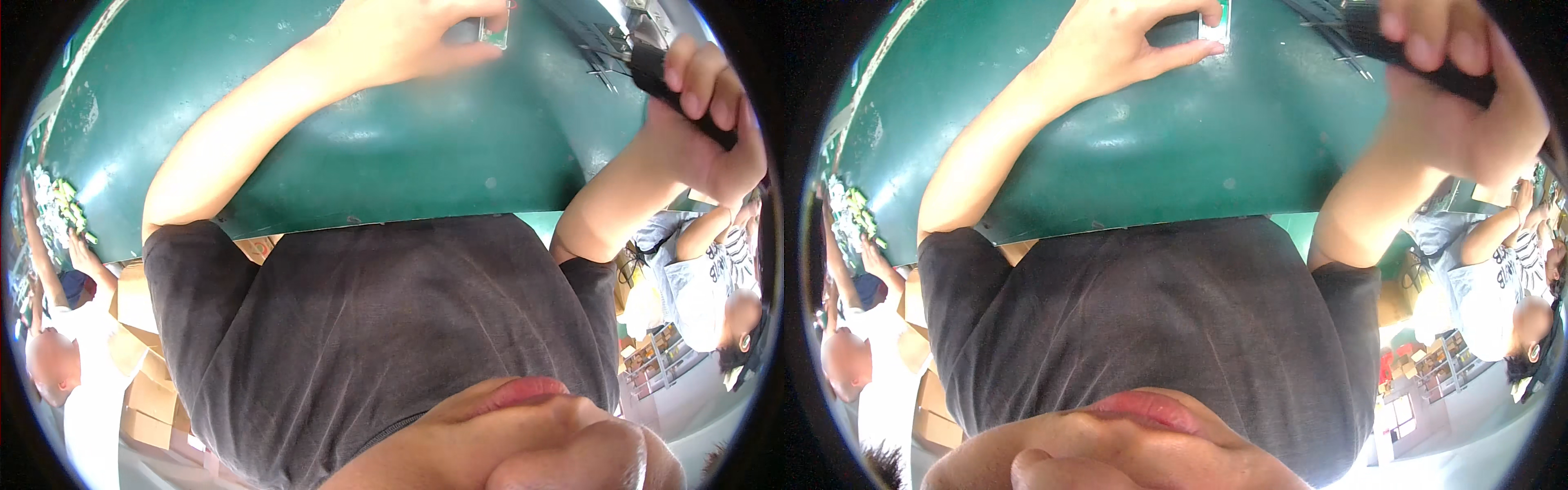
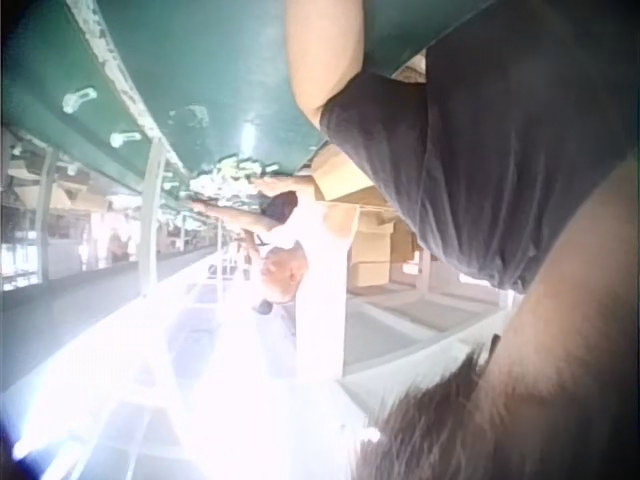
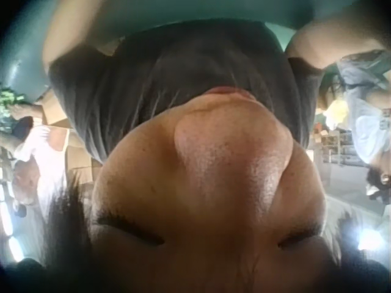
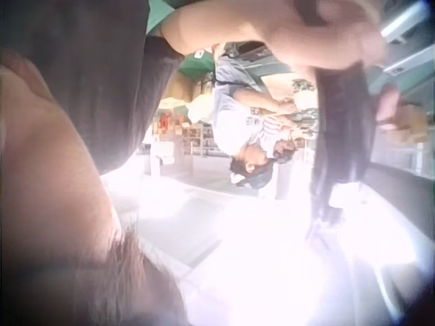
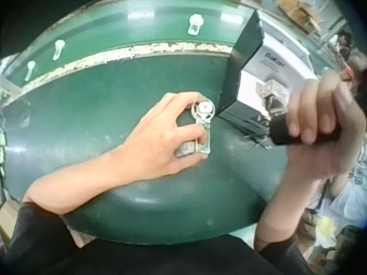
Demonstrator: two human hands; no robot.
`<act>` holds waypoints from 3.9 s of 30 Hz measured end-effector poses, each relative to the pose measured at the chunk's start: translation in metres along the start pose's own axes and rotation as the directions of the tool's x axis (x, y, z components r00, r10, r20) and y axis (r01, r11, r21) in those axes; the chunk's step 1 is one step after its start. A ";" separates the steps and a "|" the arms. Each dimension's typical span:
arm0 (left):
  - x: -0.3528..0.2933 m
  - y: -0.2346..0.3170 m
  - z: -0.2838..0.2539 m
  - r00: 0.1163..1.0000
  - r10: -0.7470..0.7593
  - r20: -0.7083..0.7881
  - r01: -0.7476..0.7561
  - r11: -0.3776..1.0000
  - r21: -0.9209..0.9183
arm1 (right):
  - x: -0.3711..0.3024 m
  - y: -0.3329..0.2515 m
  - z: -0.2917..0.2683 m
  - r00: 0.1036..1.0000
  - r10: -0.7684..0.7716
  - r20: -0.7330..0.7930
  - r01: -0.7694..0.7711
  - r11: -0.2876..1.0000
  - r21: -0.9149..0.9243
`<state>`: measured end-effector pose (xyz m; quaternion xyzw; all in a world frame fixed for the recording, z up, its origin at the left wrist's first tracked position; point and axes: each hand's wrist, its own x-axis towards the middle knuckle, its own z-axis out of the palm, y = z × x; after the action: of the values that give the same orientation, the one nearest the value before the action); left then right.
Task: Assembling small electronic components on printed circuit boards using an electric screwdriver.
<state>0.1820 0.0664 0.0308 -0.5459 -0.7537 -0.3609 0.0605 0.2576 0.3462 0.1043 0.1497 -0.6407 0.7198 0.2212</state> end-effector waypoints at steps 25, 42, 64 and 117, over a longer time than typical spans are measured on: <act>-0.004 -0.007 0.012 0.994 0.032 -0.104 -0.036 0.999 -0.031 | -0.009 0.053 0.107 0.965 -0.123 0.233 0.155 0.980 -0.124; 0.008 0.004 -0.006 0.999 -0.032 0.012 0.032 0.998 -0.059 | -0.025 0.059 0.100 0.982 -0.187 0.034 0.180 0.973 0.146; 0.039 -0.178 -0.082 0.873 -0.147 -0.466 0.294 0.920 0.261 | -0.039 0.059 0.089 0.996 0.055 -0.069 -0.059 0.996 -0.061; 0.037 -0.190 -0.074 0.891 -0.202 -0.406 0.368 0.846 0.387 | -0.037 0.062 0.087 0.996 0.052 -0.071 -0.045 0.994 0.098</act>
<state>-0.0191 0.0228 0.0119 -0.3232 -0.8674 -0.2711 0.2640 0.2515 0.2501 0.0442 0.1184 -0.6003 0.7599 0.2196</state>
